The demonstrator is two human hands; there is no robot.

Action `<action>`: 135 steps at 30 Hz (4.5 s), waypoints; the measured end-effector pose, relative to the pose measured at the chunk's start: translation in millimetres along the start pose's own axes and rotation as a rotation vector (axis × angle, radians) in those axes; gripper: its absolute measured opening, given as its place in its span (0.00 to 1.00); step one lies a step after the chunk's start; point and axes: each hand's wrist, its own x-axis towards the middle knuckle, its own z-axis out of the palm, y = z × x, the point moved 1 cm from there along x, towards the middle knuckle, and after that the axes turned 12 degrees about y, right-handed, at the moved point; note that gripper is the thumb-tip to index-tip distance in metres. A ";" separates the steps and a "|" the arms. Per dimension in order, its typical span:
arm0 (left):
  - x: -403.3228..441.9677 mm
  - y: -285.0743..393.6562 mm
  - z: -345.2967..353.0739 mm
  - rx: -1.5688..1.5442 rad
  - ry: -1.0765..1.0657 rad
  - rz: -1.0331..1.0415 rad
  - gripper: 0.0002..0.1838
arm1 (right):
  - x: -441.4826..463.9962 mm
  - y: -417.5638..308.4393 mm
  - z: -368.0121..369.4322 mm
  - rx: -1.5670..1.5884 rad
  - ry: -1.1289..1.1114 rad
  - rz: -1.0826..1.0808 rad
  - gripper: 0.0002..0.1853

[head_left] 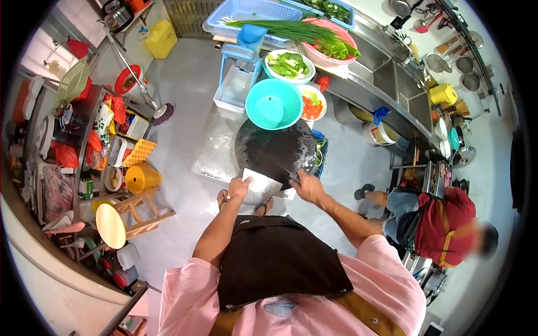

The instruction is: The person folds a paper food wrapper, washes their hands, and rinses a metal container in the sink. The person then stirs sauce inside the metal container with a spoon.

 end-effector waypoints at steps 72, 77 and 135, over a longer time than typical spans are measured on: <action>4.1 39.4 -25.3 0.150 -0.212 -0.146 0.22 | -31.3 -28.0 43.0 -0.134 -0.289 0.007 0.18; 7.6 25.7 -15.2 0.067 -0.197 -0.159 0.19 | -40.2 -21.0 43.0 -0.124 -0.259 0.028 0.19; -10.4 31.3 -22.0 -0.028 -0.125 -0.142 0.30 | -114.1 60.4 -10.3 -0.271 -0.271 0.070 0.16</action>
